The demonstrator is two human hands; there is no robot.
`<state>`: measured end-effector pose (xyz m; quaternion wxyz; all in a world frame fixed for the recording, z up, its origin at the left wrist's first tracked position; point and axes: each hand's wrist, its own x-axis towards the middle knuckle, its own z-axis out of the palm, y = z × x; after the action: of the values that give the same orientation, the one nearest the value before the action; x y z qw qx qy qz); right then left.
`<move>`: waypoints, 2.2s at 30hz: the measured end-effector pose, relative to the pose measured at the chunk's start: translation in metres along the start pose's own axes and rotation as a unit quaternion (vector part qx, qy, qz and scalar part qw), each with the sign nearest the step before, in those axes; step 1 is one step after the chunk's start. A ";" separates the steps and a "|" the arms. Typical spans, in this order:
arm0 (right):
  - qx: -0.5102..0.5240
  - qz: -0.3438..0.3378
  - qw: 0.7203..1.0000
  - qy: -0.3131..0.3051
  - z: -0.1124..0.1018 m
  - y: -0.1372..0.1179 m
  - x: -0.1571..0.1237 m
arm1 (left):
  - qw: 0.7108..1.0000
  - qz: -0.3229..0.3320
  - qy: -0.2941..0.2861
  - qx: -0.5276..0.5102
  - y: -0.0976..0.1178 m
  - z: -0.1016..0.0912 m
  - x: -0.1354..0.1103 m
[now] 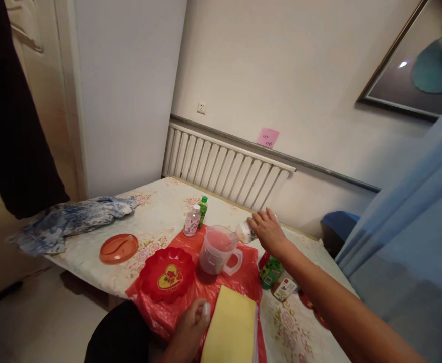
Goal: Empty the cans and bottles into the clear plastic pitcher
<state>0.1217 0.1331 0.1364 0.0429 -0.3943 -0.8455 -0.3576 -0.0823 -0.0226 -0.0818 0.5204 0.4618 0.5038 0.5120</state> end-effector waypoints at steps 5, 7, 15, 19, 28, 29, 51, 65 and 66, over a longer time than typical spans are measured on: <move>0.028 -0.018 0.999 0.008 0.001 -0.006 0.004 | 1.000 -0.001 -0.009 0.023 0.000 0.000 0.001; 0.031 -0.022 0.999 0.010 0.002 -0.008 0.004 | 0.999 -0.002 -0.003 0.033 0.000 -0.001 0.002; 0.027 -0.013 0.999 0.017 0.010 -0.009 0.001 | 0.997 0.019 0.027 0.066 0.012 -0.001 0.008; 0.094 0.066 0.993 -0.026 0.025 -0.010 -0.008 | 0.993 0.041 0.050 0.101 0.017 -0.003 0.016; 0.229 0.168 0.958 -0.038 0.055 -0.026 -0.061 | 0.989 0.088 0.066 0.098 0.061 -0.006 0.035; 0.265 0.173 0.948 -0.021 0.057 -0.032 -0.069 | 0.988 0.097 0.068 0.104 0.066 -0.005 0.037; 0.470 0.194 0.860 0.043 0.044 -0.130 -0.139 | 0.922 0.223 -0.087 0.304 0.092 0.004 0.033; 0.542 0.254 0.800 0.028 0.054 -0.153 -0.151 | 0.904 0.229 -0.129 0.336 0.100 0.008 0.032; 0.557 0.268 0.785 0.029 0.056 -0.157 -0.152 | 0.906 0.227 -0.127 0.333 0.101 0.008 0.033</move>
<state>0.1282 0.0044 -0.0488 0.3735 -0.5021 -0.7564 0.1905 -0.0819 0.0153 0.0176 0.2657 0.7714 0.4563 0.3551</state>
